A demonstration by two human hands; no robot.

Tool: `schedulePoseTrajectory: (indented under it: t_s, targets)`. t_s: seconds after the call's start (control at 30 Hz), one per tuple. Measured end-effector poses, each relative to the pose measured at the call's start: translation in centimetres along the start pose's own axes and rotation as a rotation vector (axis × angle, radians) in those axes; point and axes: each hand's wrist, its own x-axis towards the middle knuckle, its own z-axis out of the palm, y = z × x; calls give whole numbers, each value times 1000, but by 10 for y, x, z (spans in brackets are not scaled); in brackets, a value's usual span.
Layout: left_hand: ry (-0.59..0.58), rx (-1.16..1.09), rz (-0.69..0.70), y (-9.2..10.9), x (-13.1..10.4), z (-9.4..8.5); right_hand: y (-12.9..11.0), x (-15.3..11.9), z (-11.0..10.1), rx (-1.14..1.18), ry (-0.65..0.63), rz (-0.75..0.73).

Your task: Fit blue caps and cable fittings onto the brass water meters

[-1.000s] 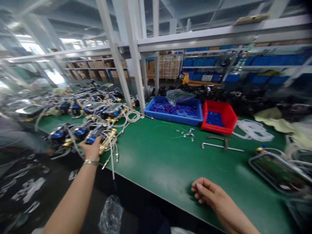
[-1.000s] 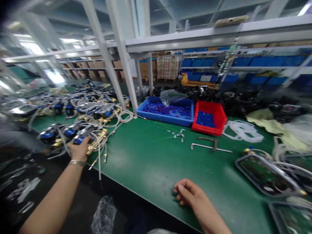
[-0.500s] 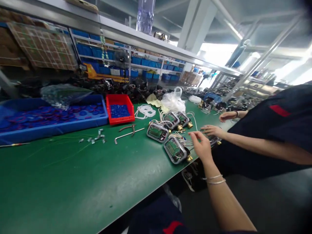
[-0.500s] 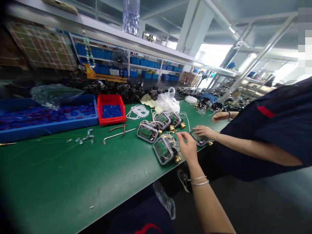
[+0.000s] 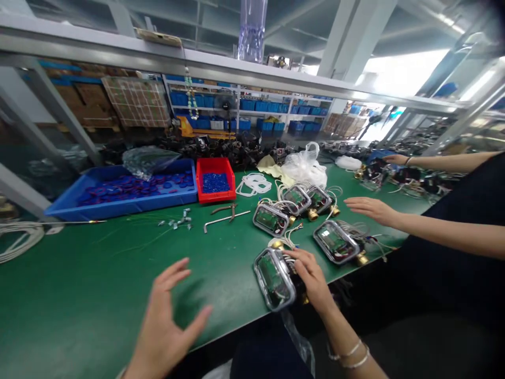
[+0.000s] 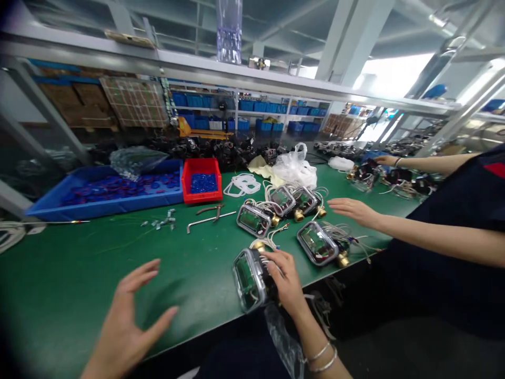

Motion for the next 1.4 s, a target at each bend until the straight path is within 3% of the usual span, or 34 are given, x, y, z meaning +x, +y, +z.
schedulePoseTrajectory:
  t_s: [0.07, 0.13, 0.23, 0.37, 0.43, 0.5, 0.57, 0.67, 0.77, 0.83, 0.97, 1.1, 1.27, 1.4]
  targets:
    - [-211, -2, 95, 20, -2, 28, -16, -8, 27, 30, -24, -17]
    - [-292, -1, 126, 32, 1, 49, -34, -13, 55, 68, -46, -43]
    - [-323, 30, 106, 32, 6, 51, -59, -16, 94, 149, -161, -110]
    - [-354, 110, 51, 13, 8, 17, -86, -3, 128, 200, -381, -241]
    - [-330, 154, 8, 2, 6, -3, -97, 20, 136, 129, -569, -342]
    - [-298, 184, -27, -8, 4, -20, -104, 54, 144, -80, -672, -436]
    - [-293, 202, -55, -17, 2, -33, -104, 95, 155, -356, -601, -474]
    - [-348, 190, -78, -26, 1, -49, -93, 150, 176, -549, -552, -463]
    - [-448, 103, -74, -36, 7, -67, -76, 183, 196, -639, -605, -460]
    - [-456, 46, -67, -46, 17, -81, -66, 194, 204, -681, -656, -473]
    - [-298, 203, -72, -83, 67, -112, -54, 202, 203, -696, -760, -520]
    - [-168, 544, -155, -140, 154, -131, -45, 206, 194, -708, -773, -507]
    - [-117, 722, -277, -217, 270, -123, -38, 207, 188, -711, -798, -412]
    - [-117, 826, -393, -257, 325, -101, -36, 205, 179, -672, -836, -314]
